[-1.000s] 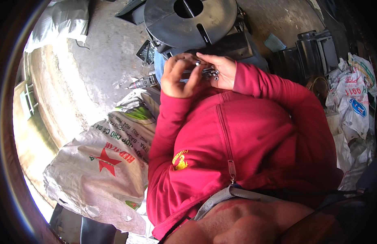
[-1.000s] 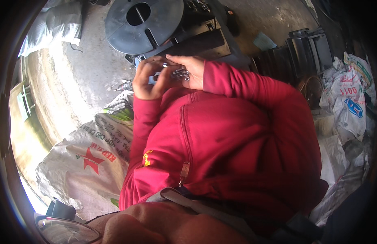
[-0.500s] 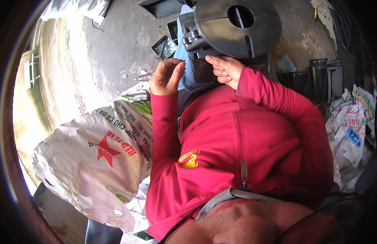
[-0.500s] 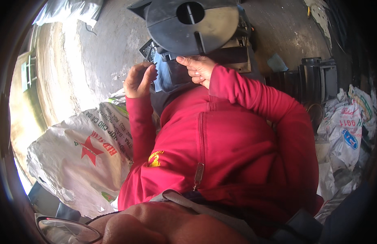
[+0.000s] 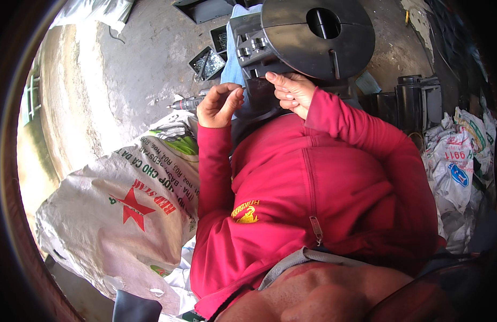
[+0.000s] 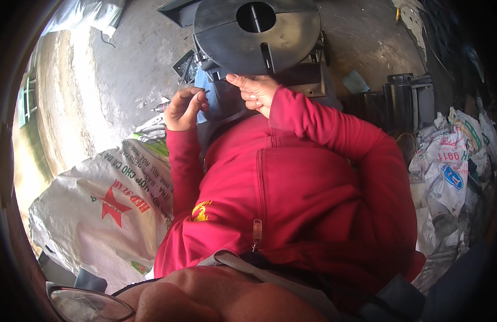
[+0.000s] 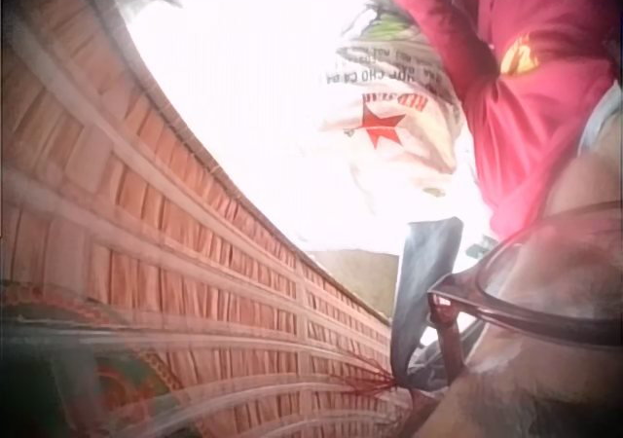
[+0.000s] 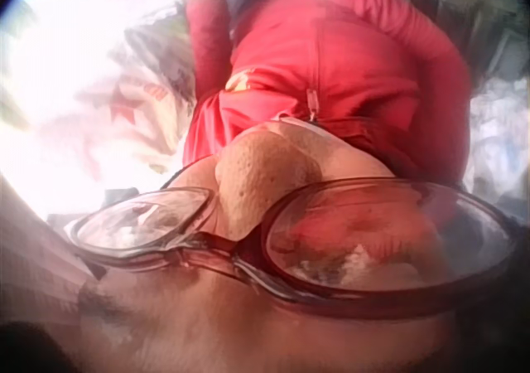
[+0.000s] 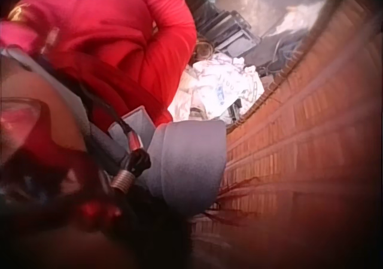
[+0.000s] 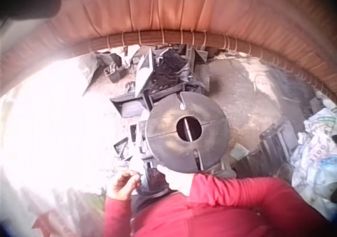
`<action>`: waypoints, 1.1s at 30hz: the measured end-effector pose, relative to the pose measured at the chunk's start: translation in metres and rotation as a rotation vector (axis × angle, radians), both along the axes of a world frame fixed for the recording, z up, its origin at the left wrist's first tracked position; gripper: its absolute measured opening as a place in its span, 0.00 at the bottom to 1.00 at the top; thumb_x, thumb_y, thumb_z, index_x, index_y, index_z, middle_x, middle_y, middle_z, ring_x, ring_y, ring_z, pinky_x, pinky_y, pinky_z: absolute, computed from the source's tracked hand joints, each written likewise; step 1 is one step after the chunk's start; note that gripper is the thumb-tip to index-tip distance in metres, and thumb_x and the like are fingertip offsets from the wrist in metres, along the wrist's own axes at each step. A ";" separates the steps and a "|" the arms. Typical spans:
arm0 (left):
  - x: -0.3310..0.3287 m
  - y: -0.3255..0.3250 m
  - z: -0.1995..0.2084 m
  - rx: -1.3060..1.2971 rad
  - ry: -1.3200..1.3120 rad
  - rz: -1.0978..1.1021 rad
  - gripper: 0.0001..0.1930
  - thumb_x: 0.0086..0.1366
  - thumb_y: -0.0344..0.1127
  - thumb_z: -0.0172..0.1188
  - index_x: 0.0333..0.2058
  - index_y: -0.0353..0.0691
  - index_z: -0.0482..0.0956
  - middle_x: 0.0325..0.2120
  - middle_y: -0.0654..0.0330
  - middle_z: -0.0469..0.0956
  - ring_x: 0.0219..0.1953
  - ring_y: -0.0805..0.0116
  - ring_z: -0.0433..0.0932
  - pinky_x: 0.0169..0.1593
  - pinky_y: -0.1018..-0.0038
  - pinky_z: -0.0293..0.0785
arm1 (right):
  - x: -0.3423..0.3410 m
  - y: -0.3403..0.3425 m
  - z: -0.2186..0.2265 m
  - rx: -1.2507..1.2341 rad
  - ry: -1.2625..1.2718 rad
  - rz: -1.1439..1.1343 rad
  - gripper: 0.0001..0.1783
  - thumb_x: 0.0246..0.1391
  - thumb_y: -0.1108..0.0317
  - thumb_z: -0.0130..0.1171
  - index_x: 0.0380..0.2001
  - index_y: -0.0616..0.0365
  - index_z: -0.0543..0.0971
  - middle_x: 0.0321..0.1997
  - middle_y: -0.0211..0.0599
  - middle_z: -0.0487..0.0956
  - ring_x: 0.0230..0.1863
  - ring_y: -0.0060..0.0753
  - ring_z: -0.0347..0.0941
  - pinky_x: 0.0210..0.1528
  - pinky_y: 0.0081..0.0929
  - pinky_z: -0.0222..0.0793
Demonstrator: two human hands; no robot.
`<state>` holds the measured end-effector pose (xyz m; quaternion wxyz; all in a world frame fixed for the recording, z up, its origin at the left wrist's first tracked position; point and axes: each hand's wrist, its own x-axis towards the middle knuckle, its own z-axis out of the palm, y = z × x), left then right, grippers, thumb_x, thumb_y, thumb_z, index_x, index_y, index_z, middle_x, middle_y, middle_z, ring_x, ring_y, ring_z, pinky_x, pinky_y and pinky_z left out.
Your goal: The person assembles a metal component by inserting and tightening bolts with a wrench. They rotate the part to access different sides and continue securing the assembly.
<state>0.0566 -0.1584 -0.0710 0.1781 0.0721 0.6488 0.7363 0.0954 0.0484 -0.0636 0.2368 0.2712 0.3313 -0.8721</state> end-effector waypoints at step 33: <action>0.033 0.053 0.037 -0.574 0.725 -0.334 0.10 0.53 0.30 0.66 0.36 0.41 0.82 0.31 0.58 0.78 0.30 0.59 0.80 0.33 0.69 0.76 | 0.036 0.007 -0.017 -0.534 -0.008 0.068 0.23 0.63 0.61 0.46 0.56 0.64 0.70 0.57 0.42 0.72 0.57 0.36 0.70 0.62 0.36 0.64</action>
